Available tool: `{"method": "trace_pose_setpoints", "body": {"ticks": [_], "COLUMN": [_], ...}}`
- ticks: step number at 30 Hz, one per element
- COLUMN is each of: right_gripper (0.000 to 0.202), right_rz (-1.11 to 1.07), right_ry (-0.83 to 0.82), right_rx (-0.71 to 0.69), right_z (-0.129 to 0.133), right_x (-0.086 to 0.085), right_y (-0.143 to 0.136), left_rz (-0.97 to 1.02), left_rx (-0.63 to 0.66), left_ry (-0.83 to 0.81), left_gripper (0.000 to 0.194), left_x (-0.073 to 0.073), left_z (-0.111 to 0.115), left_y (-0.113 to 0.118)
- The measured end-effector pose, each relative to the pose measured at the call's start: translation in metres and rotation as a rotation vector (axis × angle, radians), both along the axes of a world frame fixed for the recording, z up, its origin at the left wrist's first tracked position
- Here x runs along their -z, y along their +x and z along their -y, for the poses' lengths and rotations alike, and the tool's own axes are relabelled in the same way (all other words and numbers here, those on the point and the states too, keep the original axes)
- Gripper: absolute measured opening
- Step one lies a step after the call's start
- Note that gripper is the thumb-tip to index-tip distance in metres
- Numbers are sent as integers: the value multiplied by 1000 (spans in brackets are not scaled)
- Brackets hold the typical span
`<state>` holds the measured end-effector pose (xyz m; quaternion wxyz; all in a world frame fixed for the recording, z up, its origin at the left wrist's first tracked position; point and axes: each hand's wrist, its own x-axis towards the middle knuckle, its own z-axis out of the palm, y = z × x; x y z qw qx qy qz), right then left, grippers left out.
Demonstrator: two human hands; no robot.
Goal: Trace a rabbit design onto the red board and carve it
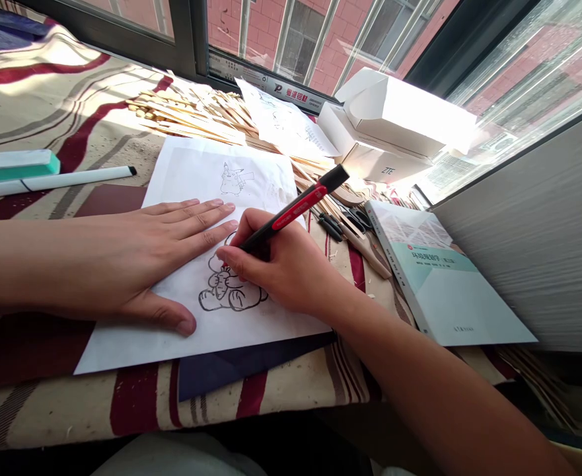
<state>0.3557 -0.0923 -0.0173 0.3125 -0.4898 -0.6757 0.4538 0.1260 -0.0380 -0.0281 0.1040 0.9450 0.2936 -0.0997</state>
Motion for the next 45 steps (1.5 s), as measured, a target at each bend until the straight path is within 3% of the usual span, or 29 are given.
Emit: {"method": "trace_pose_setpoints", "body": {"ticks": [29, 45], "right_gripper": [35, 32], "right_rz": [80, 40], "right_ry": [39, 50], "right_rx": [14, -41], "right_z": [1, 0], "right_x": [-2, -2], "right_y": [1, 2], "left_rz": [41, -36], "left_rx": [3, 10], "left_ry": [-27, 0], "left_gripper": [128, 132], "left_x": [-3, -6], "left_z": [1, 2], "left_y": [1, 2]}}
